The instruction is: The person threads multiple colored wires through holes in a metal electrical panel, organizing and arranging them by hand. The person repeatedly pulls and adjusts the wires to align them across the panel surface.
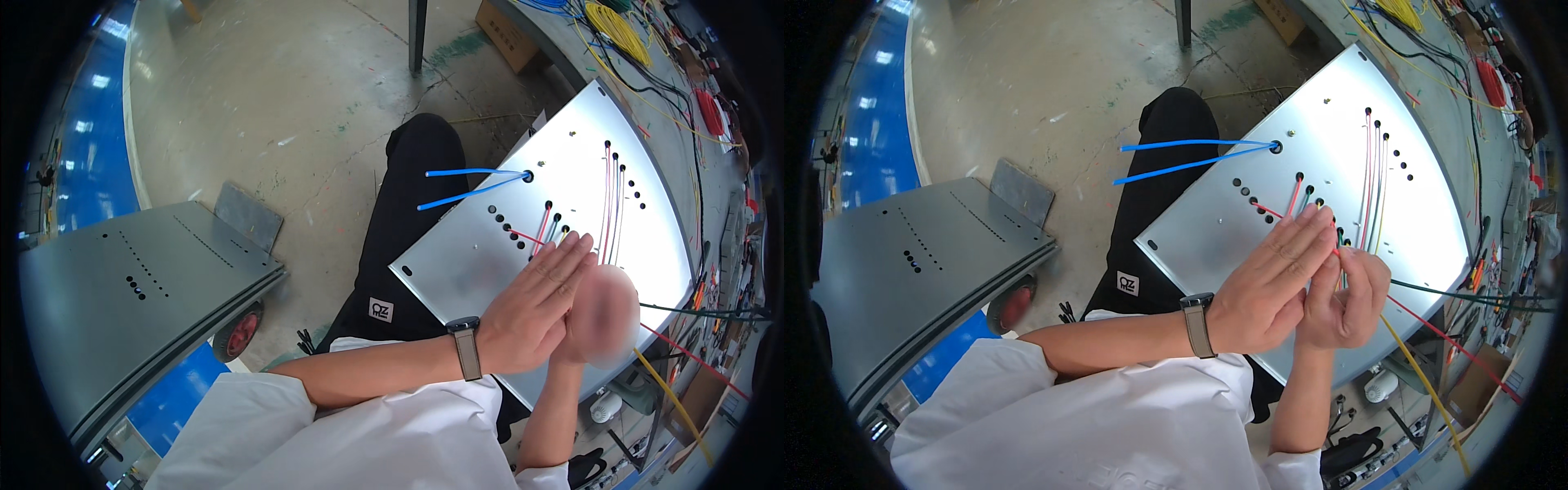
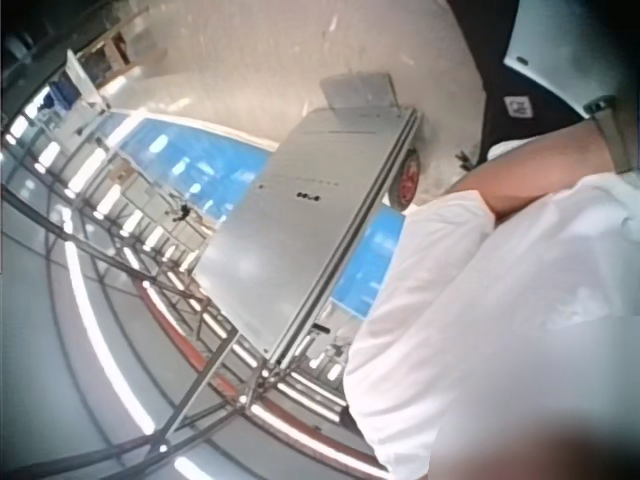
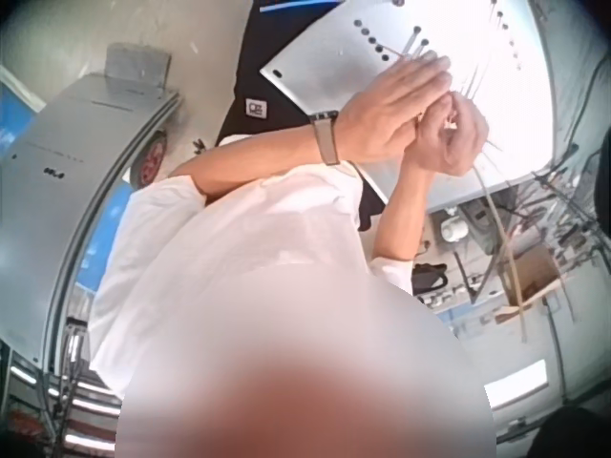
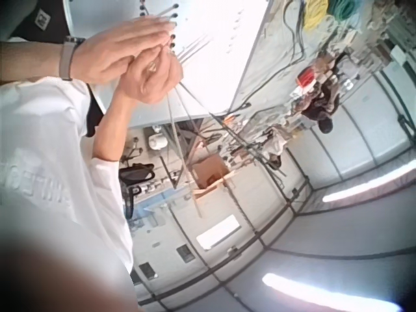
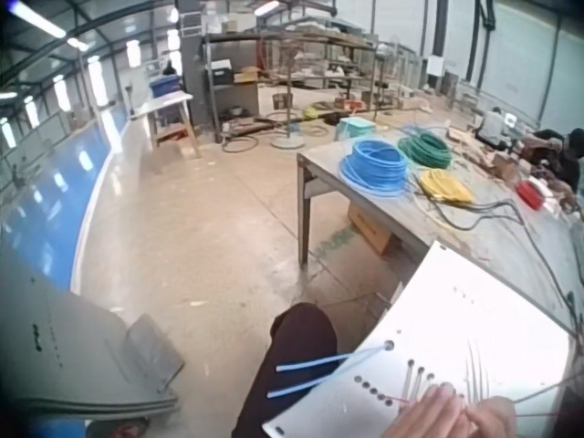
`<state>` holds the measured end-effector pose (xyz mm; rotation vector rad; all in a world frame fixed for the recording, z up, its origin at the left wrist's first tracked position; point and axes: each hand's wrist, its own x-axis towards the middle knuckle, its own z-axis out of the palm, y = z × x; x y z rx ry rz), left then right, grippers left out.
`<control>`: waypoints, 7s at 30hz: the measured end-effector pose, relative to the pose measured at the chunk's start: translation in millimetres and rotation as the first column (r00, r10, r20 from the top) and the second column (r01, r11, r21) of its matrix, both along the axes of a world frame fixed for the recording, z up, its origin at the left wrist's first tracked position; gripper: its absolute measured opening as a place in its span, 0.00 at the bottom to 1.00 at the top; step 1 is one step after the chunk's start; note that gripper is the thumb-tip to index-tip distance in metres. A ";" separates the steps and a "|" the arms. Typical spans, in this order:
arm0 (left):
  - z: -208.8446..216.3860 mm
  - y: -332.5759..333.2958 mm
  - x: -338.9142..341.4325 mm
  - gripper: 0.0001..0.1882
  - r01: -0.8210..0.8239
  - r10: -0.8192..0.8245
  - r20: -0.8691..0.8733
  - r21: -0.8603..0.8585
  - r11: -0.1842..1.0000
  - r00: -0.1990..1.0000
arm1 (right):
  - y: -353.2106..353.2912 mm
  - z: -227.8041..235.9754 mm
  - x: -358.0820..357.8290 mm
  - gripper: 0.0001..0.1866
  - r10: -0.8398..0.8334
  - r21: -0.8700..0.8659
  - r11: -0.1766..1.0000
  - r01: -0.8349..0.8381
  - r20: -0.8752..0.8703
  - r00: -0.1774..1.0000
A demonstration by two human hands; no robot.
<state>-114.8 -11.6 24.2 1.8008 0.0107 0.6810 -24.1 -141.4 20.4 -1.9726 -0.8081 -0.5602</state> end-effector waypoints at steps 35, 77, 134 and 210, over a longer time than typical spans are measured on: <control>-53.4 62.1 -17.3 0.33 -0.261 0.276 -0.170 0.106 0.960 0.946 | 58.5 -32.6 3.8 0.21 0.177 -0.428 0.893 -0.139 0.050 0.983; -22.0 57.8 3.6 0.17 -0.108 0.153 -0.232 0.196 0.975 0.961 | -88.5 -4.1 -55.2 0.34 -0.279 -0.153 0.960 0.233 -0.476 0.834; -48.8 49.8 226.1 0.24 0.086 -0.089 -0.021 0.557 0.826 0.996 | 1.6 -7.0 65.4 0.25 -0.374 -0.352 0.884 0.308 -0.135 0.918; -43.2 52.4 258.1 0.27 0.180 -0.144 -0.109 0.548 0.817 0.984 | 45.6 -2.8 176.2 0.11 -0.554 -0.260 0.826 0.501 -0.538 0.635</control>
